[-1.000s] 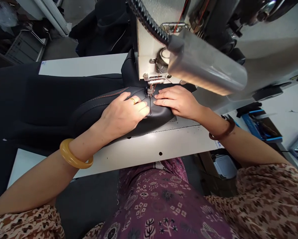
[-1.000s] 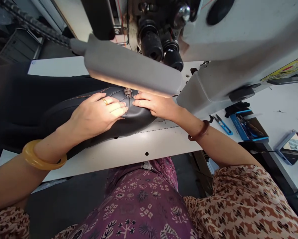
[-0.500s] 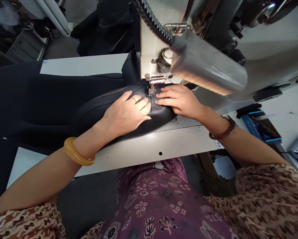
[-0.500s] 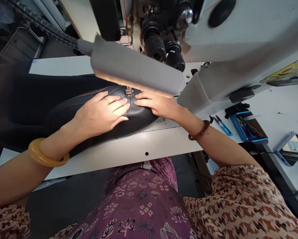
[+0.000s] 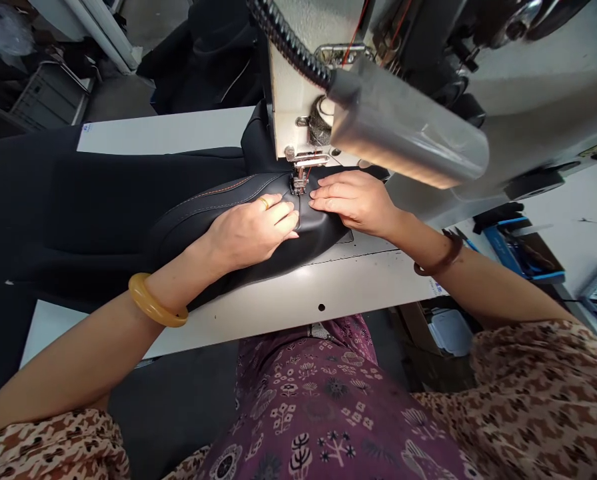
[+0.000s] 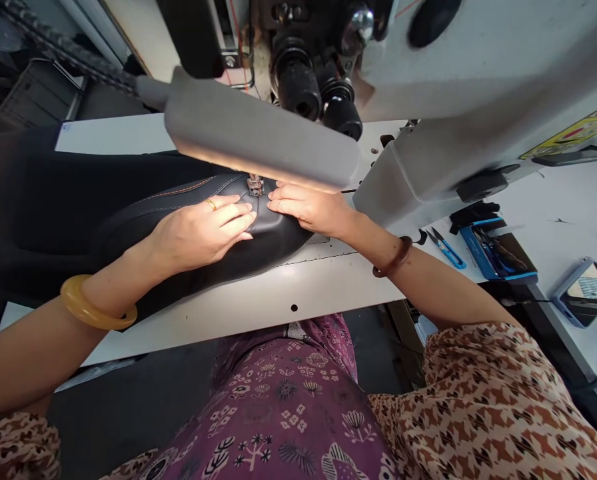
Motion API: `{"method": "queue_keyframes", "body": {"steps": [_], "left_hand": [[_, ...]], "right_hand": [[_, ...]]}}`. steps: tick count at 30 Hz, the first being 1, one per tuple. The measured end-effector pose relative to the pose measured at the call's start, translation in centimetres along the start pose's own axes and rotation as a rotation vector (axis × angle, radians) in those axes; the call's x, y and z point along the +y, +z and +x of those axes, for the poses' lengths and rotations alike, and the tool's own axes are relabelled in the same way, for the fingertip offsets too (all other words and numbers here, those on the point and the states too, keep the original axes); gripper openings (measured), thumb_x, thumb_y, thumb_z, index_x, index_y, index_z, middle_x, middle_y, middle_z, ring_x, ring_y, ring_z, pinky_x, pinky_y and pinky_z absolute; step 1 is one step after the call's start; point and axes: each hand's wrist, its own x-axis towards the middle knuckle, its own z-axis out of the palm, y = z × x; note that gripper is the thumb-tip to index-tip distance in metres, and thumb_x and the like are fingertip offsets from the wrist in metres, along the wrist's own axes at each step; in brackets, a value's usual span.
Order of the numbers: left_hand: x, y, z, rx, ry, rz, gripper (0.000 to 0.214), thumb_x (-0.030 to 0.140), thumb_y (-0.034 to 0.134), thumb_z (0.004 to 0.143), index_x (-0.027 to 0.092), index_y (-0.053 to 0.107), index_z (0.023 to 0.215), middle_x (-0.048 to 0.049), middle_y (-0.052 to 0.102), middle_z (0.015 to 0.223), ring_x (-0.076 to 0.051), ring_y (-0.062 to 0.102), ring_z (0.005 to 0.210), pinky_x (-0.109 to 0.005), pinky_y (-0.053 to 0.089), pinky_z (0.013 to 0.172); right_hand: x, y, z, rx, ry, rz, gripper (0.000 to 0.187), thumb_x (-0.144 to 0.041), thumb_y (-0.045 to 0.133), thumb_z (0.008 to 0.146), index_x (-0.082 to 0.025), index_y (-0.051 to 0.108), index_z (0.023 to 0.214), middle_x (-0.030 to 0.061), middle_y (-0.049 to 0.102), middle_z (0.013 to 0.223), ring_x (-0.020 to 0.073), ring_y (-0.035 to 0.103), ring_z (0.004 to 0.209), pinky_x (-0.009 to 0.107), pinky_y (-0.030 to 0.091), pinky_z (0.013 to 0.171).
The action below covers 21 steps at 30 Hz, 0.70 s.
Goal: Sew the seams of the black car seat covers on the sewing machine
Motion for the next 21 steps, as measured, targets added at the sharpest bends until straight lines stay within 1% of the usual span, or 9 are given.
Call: {"method": "queue_keyframes", "body": {"steps": [2, 5, 8, 10, 12, 16, 18, 21], "left_hand": [[0.1, 0.2, 0.0, 0.007, 0.007, 0.047, 0.028, 0.025, 0.046, 0.093, 0.009, 0.068, 0.102, -0.0117, 0.069, 0.099, -0.023, 0.063, 0.097, -0.033, 0.052, 0.085], [0.2, 0.2, 0.1, -0.002, 0.022, 0.085, 0.030, 0.026, 0.044, 0.094, 0.009, 0.067, 0.102, -0.0105, 0.069, 0.099, -0.023, 0.064, 0.095, -0.032, 0.053, 0.082], [0.1, 0.2, 0.2, -0.013, 0.012, 0.067, 0.031, 0.026, 0.043, 0.095, 0.008, 0.067, 0.103, -0.0108, 0.069, 0.100, -0.023, 0.064, 0.095, -0.032, 0.053, 0.082], [0.0, 0.1, 0.4, -0.025, -0.020, 0.040, 0.030, 0.025, 0.044, 0.094, 0.008, 0.067, 0.103, -0.0113, 0.069, 0.101, -0.023, 0.064, 0.095, -0.032, 0.052, 0.083], [-0.1, 0.0, 0.5, -0.036, -0.054, 0.003, 0.028, 0.025, 0.046, 0.093, 0.009, 0.067, 0.103, -0.0117, 0.069, 0.101, -0.023, 0.063, 0.096, -0.033, 0.051, 0.084], [-0.1, -0.1, 0.6, -0.044, -0.067, -0.022, 0.027, 0.024, 0.046, 0.093, 0.009, 0.067, 0.103, -0.0123, 0.069, 0.102, -0.024, 0.063, 0.098, -0.035, 0.050, 0.085], [-0.1, -0.1, 0.7, -0.044, -0.056, 0.008, 0.029, 0.025, 0.045, 0.094, 0.008, 0.067, 0.102, -0.0124, 0.069, 0.102, -0.024, 0.063, 0.097, -0.035, 0.051, 0.084], [-0.1, -0.1, 0.7, -0.044, -0.044, 0.045, 0.030, 0.026, 0.042, 0.095, 0.009, 0.066, 0.101, -0.0117, 0.069, 0.101, -0.024, 0.063, 0.095, -0.033, 0.051, 0.081]], "right_hand": [[0.0, -0.2, 0.1, -0.026, -0.032, -0.033, 0.038, -0.008, 0.038, 0.089, -0.024, 0.067, 0.108, -0.0011, 0.070, 0.109, 0.0167, 0.060, 0.113, 0.036, 0.051, 0.093], [0.1, -0.6, 0.2, -0.014, -0.074, -0.062, 0.040, -0.004, 0.039, 0.086, -0.022, 0.067, 0.109, -0.0007, 0.070, 0.109, 0.0171, 0.060, 0.112, 0.035, 0.053, 0.091], [0.4, -0.7, 0.4, 0.001, -0.127, -0.110, 0.041, -0.003, 0.039, 0.084, -0.021, 0.067, 0.108, -0.0006, 0.070, 0.108, 0.0169, 0.061, 0.110, 0.034, 0.054, 0.089], [0.7, -0.6, 0.5, -0.005, -0.146, -0.117, 0.043, -0.003, 0.037, 0.083, -0.020, 0.067, 0.109, -0.0004, 0.070, 0.109, 0.0164, 0.061, 0.110, 0.035, 0.055, 0.088], [1.0, -0.4, 0.6, -0.025, -0.104, -0.079, 0.044, -0.005, 0.036, 0.084, -0.022, 0.067, 0.110, -0.0010, 0.069, 0.111, 0.0160, 0.061, 0.111, 0.036, 0.054, 0.091], [1.5, 0.0, 0.5, -0.066, 0.051, 0.085, 0.039, -0.015, 0.039, 0.089, -0.029, 0.066, 0.112, -0.0033, 0.067, 0.115, 0.0166, 0.057, 0.116, 0.041, 0.047, 0.103], [1.5, 0.0, 0.5, -0.065, 0.061, 0.113, 0.036, -0.017, 0.040, 0.089, -0.029, 0.067, 0.111, -0.0034, 0.067, 0.114, 0.0168, 0.057, 0.116, 0.041, 0.046, 0.104], [1.4, 0.0, 0.5, -0.064, 0.063, 0.075, 0.036, -0.019, 0.039, 0.090, -0.029, 0.068, 0.109, -0.0031, 0.068, 0.112, 0.0168, 0.058, 0.114, 0.041, 0.048, 0.101]]}}
